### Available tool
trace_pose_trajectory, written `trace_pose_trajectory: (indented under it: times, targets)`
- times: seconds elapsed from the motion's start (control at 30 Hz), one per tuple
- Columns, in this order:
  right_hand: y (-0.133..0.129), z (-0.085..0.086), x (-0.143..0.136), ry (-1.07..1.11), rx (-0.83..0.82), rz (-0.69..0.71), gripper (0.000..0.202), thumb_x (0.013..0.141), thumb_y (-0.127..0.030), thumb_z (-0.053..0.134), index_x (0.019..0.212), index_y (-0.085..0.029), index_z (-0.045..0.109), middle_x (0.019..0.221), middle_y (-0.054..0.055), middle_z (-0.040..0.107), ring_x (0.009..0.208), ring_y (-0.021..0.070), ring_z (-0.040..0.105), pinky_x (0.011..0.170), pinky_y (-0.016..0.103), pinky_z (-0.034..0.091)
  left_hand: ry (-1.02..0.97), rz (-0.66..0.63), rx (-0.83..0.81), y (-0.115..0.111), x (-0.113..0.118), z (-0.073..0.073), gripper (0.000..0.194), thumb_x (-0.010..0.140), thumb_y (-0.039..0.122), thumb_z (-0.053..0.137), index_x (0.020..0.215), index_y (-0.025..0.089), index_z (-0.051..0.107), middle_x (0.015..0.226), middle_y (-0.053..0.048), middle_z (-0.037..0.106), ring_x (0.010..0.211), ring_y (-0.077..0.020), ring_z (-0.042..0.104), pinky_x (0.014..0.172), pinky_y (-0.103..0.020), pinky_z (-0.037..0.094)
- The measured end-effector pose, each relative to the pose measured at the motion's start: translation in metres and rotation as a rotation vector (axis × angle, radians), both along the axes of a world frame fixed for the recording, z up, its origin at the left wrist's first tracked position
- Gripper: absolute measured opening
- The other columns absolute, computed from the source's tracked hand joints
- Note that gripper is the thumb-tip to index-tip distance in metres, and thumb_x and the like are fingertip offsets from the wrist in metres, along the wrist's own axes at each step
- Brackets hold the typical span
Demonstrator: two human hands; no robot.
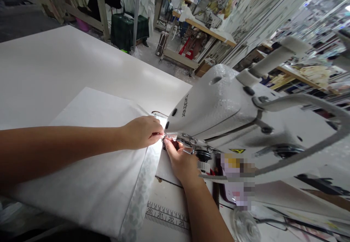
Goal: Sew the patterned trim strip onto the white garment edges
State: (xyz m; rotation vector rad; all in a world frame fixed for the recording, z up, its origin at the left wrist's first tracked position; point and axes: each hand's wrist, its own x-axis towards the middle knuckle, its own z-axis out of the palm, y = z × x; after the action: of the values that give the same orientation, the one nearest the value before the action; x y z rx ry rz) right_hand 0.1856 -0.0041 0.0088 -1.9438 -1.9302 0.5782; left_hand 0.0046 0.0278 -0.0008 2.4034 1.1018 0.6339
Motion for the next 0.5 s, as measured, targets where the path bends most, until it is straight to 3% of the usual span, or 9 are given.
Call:
trace_pose_trajectory:
  times: [0.2, 0.37, 0.5]
  targets:
    - [-0.0007, -0.0041, 0.0019, 0.038, 0.06, 0.027, 0.037, 0.078, -0.053, 0.055, 0.087, -0.022, 0.071, 0.085, 0.005, 0.074, 0.087, 0.0263, 0.069, 0.081, 0.036, 0.05, 0.028, 0.008, 0.011, -0.0006, 0.0015, 0.0001, 0.019, 0.088, 0.015, 0.051, 0.076, 0.015, 0.066, 0.083, -0.004, 0.066, 0.082, -0.0171, 0.057, 0.079, -0.031, 0.045]
    - [-0.0008, -0.0036, 0.001, -0.075, 0.067, 0.104, 0.04, 0.085, -0.052, 0.047, 0.088, -0.02, 0.07, 0.074, 0.006, 0.071, 0.074, 0.0249, 0.068, 0.069, 0.034, 0.051, 0.015, 0.015, 0.029, -0.0024, 0.0022, -0.0008, 0.017, 0.088, 0.016, 0.052, 0.08, 0.014, 0.067, 0.083, -0.004, 0.066, 0.081, -0.0169, 0.058, 0.082, -0.033, 0.046]
    - [0.0023, -0.0062, 0.0103, -0.154, 0.137, 0.145, 0.037, 0.088, -0.048, 0.046, 0.077, -0.021, 0.068, 0.06, 0.005, 0.065, 0.063, 0.0239, 0.064, 0.064, 0.033, 0.05, -0.034, 0.002, 0.095, -0.0071, -0.0022, -0.003, 0.013, 0.083, 0.014, 0.056, 0.091, 0.014, 0.066, 0.089, -0.006, 0.066, 0.088, -0.0191, 0.058, 0.084, -0.035, 0.048]
